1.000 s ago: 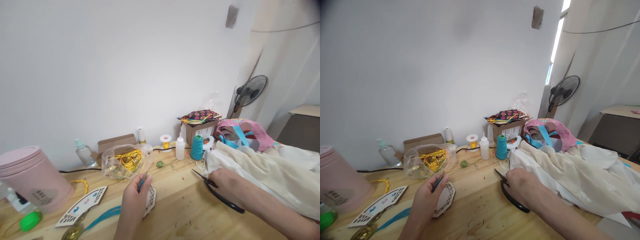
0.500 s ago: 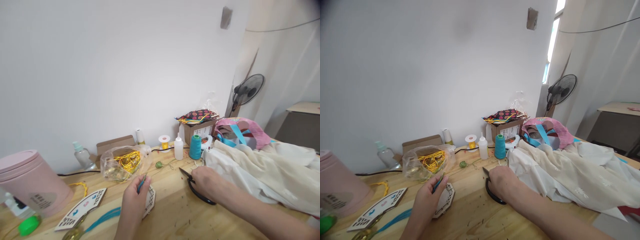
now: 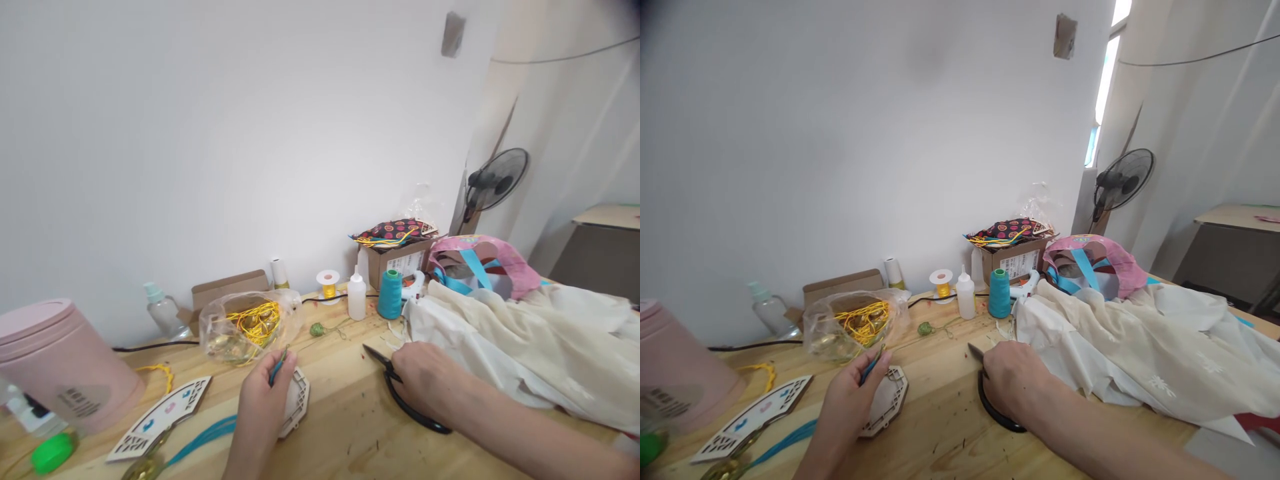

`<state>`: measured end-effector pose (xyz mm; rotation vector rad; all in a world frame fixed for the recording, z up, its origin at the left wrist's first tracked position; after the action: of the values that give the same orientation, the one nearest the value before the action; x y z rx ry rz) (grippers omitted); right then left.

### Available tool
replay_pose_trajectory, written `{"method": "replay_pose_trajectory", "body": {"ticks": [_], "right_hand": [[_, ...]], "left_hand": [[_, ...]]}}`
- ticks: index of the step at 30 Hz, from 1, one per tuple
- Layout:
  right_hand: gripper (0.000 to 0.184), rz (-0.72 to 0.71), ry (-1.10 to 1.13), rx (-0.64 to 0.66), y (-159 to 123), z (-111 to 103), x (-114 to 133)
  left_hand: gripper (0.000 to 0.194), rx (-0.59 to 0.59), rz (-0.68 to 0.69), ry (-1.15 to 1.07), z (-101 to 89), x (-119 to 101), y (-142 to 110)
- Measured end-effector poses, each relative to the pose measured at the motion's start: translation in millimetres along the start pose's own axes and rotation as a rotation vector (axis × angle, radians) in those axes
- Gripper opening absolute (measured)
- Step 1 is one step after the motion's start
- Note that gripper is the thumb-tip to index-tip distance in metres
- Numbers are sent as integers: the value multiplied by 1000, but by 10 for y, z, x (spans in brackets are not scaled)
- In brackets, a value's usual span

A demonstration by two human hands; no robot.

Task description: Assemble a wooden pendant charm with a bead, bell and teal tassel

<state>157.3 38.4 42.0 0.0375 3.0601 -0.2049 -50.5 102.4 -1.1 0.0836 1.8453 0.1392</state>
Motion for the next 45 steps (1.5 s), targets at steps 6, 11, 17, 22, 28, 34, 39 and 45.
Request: {"method": "replay_pose_trajectory", "body": {"ticks": [6,11,17,22,28,34,39,45], "right_hand": [[28,5,-53,-53,148,-77,-61],[24,-17,-103,-13,32,-76,-190],[22,9,-169,-56,-148,-177,-513],[22,-50,-149,-82,121,-130,-238],[18,-89,-195,-18,60,-224,-244],[19,-69,-205,-95,7,-326,-424],[20,-91,-159,-84,224,-107,-209],[21,-59,-127,-70,187,12,-222]], "left_hand": [[29,0,-5,-10,-6,-20,3],[29,-11,-9,-14,-16,-14,-7],[31,38,16,10,41,-32,-32],[31,15,34,33,13,14,10],[31,19,13,19,8,-5,9],[36,37,-32,24,51,-46,-40],[39,49,-47,43,44,14,-11],[37,59,-12,79,60,-14,-19]]}}
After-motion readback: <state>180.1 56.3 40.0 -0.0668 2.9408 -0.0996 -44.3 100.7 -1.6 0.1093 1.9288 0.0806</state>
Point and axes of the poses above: each hand's wrist, its own y-axis towards the middle knuckle, its own z-axis out of the palm, x = y × z, the point moved 6 cm from there along y, towards the middle knuckle, and after that the axes turned 2 degrees about z, right-handed, at the moved point
